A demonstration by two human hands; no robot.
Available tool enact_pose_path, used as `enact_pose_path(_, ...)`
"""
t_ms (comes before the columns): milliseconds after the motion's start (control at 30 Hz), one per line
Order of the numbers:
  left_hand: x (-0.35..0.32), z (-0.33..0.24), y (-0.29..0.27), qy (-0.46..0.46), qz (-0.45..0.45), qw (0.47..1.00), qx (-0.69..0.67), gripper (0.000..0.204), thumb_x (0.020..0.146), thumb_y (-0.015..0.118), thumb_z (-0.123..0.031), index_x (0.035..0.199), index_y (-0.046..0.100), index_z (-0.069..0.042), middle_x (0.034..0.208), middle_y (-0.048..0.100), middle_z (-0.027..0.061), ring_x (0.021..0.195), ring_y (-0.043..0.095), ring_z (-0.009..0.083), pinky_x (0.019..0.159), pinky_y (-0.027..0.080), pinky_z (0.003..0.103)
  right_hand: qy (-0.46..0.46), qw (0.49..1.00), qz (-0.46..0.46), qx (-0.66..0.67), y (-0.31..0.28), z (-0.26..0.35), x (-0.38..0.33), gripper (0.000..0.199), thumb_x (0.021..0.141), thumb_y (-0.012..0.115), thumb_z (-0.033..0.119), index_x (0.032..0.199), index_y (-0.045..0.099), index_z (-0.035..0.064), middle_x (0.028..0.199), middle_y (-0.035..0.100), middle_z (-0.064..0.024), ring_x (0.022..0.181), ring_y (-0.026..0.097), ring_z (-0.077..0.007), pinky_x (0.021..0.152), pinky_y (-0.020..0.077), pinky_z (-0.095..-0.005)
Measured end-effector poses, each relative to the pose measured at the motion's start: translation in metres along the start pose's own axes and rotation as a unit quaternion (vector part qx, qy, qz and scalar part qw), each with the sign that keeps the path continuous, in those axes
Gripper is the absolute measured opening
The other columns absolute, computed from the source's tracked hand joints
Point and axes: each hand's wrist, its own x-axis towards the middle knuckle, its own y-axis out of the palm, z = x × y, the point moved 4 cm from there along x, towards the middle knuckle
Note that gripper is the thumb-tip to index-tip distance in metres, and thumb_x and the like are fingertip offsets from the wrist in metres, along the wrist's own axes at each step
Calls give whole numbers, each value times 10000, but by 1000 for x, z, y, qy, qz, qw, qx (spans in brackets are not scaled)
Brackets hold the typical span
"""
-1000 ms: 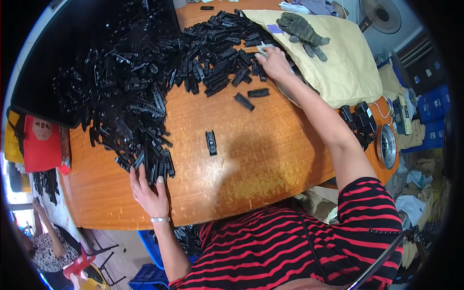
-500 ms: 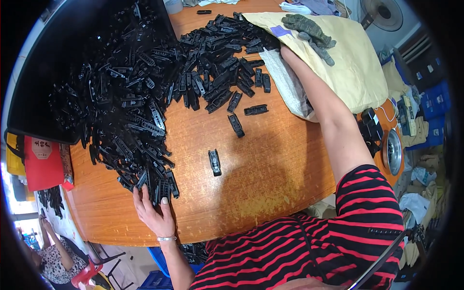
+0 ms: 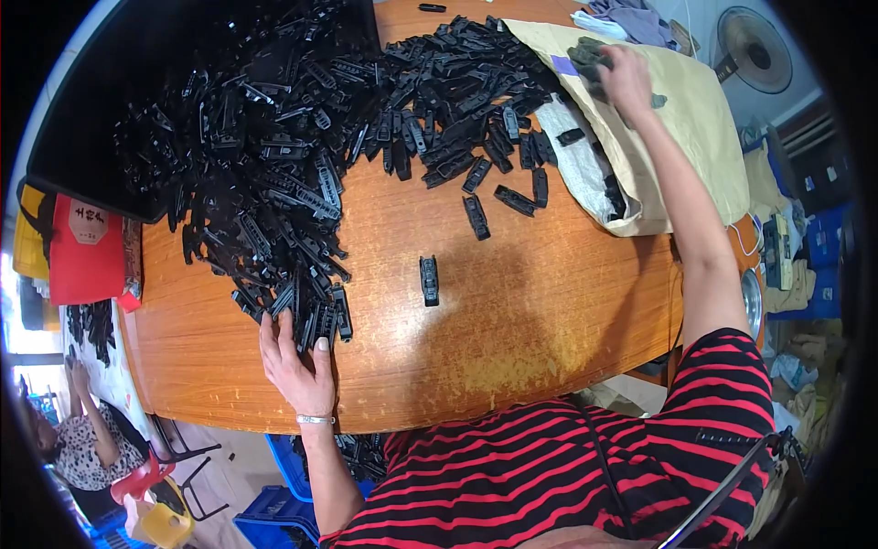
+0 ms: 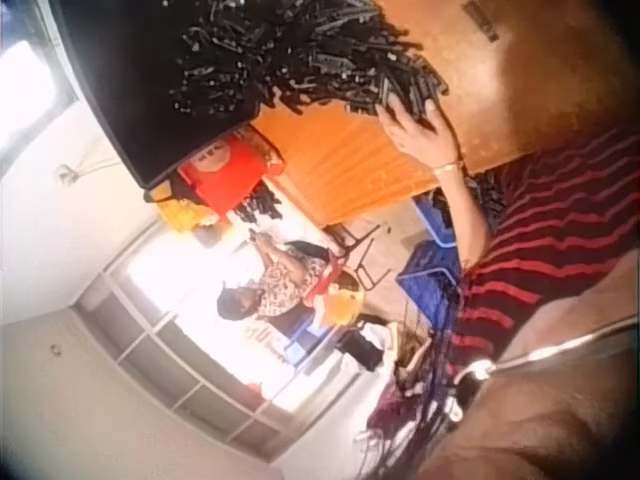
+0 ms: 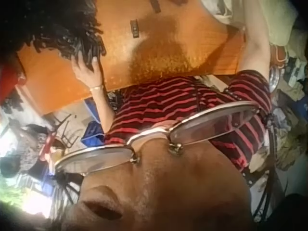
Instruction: Assembling small black plastic components and then putting a large pile of them into a paper bag.
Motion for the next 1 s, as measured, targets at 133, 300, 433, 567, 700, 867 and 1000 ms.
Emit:
enact_pose_path(133,0,0,1,-8,3,1000,-1,600,841,619,-395,1341,497,-87,1434,385,186,1308,366,377,1073,265,475,196,960,191,-58,43,-63,-10,633,744,704,312,1300,506,83,1093,653,-190,1040,614,-354,894,476,-428)
enact_pose_path(300,2,1,5,-10,8,1000,-1,602,844,616,-401,1340,498,-80,1435,384,185,1307,370,374,1073,266,475,159,952,259,-36,60,-70,6,414,765,713,298,1048,653,2,985,691,-162,918,670,-309,800,516,-416)
enact_pose_path(433,0,1,0,-13,3,1000,4,598,844,617,-395,1333,502,-70,1436,383,184,1302,376,375,1069,271,477,230,862,228,389,48,-36,47,257,783,708,186,947,680,-10,858,695,-90,780,681,-218,696,535,-354)
enact_pose_path(567,4,-3,0,-15,8,1000,21,592,841,620,-377,1332,503,-67,1434,386,188,1298,381,377,1066,274,482,305,711,264,576,117,-25,95,242,851,634,216,983,678,18,865,706,-115,791,690,-253,716,542,-382)
enact_pose_path(700,3,1,10,0,-2,999,-51,593,841,620,-380,1330,504,-66,1432,387,192,1304,374,380,1067,271,484,220,648,217,695,144,-55,204,633,875,591,462,1325,470,33,1357,448,-217,1161,500,-353,942,431,-547)
enact_pose_path(867,1,-2,-2,-34,7,999,6,591,855,610,-396,1326,504,-54,1432,384,204,1308,367,388,1071,263,482,385,664,76,636,171,54,183,425,856,634,309,1159,600,13,798,660,-94,643,638,-232,555,524,-352)
enact_pose_path(1000,6,-5,5,-22,14,999,-27,599,857,612,-391,1324,499,-34,1430,379,221,1309,367,390,1072,264,478,135,847,74,508,191,54,186,408,836,617,377,1048,686,34,932,690,-143,817,654,-324,795,498,-472)
